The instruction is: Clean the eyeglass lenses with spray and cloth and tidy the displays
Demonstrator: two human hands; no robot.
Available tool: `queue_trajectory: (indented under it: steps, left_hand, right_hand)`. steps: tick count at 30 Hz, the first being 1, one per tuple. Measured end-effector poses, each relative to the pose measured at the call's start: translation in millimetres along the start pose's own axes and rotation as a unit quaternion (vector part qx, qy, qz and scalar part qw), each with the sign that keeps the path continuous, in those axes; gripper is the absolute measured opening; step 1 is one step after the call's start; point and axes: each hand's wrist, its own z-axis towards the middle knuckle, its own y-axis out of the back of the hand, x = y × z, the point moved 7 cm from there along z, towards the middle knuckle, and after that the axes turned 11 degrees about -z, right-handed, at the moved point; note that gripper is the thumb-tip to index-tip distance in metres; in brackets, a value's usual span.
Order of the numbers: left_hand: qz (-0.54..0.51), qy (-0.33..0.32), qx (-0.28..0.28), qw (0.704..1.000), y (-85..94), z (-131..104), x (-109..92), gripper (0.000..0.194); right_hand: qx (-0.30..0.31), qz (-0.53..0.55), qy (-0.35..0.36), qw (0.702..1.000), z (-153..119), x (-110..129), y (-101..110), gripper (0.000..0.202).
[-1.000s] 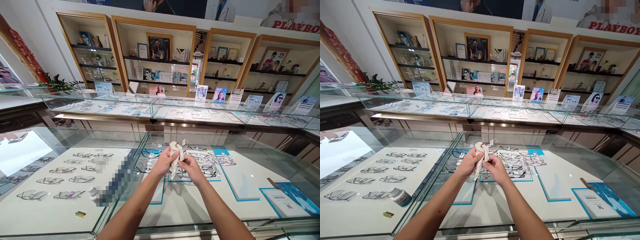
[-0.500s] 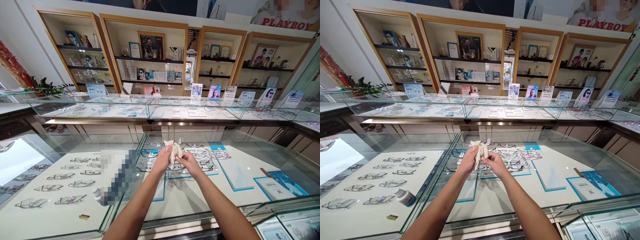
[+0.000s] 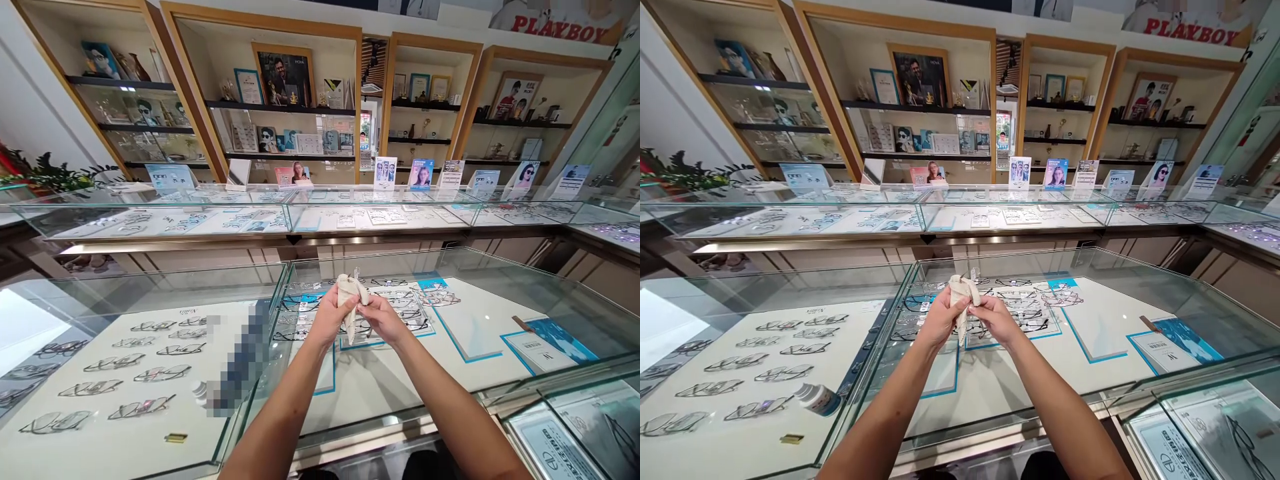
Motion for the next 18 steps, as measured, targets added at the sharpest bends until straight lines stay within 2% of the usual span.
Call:
queue_trajectory:
  steps: [6,9,13,18]
  left_hand:
    - [0.023,-0.044,-0.087,0.995,8.9,2.5,2.2,0.061]
    - [0.04,-0.064,-0.104,0.992,11.8,4.5,0.3,0.06]
    - [0.045,-0.043,-0.082,0.995,12.4,8.0,2.4,0.061]
    - [0.042,-0.009,-0.011,0.999,4.7,8.1,6.4,0.06]
  right_hand:
    - [0.037,-0.051,0.005,0.998,1.3,-7.7,-3.0,0.037]
    - [0.04,-0.049,0.006,0.998,2.6,-12.1,-3.0,0.034]
    - [0.021,-0.01,0.005,1.0,3.4,-9.2,1.6,0.035]
    - [0.0,0.037,-0.005,0.999,3.3,-0.3,5.2,0.038]
